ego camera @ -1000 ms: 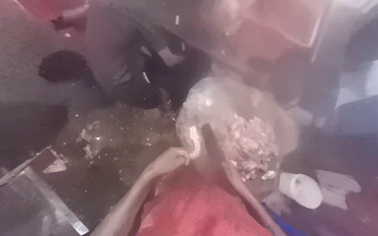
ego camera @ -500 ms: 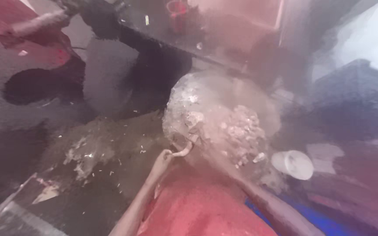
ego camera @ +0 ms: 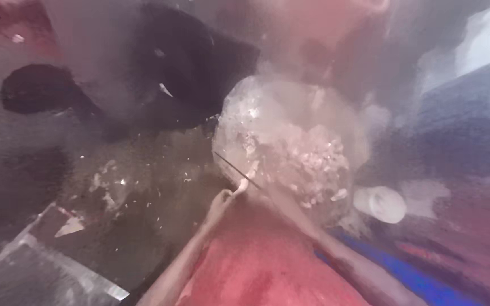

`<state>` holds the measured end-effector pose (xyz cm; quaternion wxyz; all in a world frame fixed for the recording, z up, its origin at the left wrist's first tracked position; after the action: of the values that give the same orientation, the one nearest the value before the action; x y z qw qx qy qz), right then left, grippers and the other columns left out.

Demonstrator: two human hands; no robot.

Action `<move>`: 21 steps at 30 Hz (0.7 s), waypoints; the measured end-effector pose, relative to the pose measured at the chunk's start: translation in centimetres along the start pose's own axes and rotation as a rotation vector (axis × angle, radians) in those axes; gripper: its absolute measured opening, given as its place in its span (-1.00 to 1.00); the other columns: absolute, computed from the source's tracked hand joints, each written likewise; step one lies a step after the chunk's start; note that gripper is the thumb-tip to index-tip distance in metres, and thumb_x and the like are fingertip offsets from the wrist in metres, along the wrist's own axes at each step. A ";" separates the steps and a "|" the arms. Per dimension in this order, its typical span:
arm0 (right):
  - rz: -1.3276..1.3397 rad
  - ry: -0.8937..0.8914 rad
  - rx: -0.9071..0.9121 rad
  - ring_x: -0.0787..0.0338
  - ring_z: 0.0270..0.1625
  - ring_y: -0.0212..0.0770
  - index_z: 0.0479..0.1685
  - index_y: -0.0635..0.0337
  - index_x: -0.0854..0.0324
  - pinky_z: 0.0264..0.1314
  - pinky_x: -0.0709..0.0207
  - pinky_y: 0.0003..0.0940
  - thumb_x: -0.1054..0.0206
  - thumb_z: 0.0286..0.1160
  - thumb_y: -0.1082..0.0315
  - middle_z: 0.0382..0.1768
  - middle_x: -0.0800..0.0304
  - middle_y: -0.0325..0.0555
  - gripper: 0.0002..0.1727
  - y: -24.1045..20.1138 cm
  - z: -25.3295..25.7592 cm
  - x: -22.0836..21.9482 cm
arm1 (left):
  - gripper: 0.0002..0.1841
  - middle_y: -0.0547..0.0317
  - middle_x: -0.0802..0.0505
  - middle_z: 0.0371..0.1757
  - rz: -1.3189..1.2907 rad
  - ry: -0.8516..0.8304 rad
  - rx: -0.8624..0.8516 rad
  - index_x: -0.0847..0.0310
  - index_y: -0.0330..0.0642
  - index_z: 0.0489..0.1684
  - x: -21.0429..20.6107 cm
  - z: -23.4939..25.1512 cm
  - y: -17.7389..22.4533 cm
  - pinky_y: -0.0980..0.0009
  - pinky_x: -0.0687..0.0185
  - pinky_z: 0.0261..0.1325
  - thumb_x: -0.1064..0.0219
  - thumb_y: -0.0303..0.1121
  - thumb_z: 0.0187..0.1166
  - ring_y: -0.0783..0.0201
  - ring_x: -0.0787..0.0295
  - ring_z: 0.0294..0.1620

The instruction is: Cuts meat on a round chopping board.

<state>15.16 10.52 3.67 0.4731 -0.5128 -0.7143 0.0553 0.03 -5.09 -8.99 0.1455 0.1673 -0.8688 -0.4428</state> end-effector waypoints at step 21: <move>0.279 0.218 0.146 -0.83 0.11 -0.14 0.54 0.17 -0.50 0.28 -0.68 -0.06 -0.08 0.76 -0.05 0.07 -0.84 0.01 -0.42 -3.6 -2.5 4.9 | -0.61 0.20 -0.87 -0.21 0.477 0.127 -0.019 -0.61 0.00 0.30 -0.5 1.5 3.1 0.17 -0.79 -0.05 -0.31 -0.02 0.67 0.26 -0.84 -0.25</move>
<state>14.37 11.66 10.14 0.5714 -0.5743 -0.5746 0.1161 -0.62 -2.11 -7.36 0.3018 -0.0164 -0.8686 -0.3926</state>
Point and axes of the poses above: each hand's wrist, its own z-axis towards the middle knuckle, its own x-axis out of the back of the hand, y = z × x, the point moved 9 cm from there along z, towards the middle knuckle
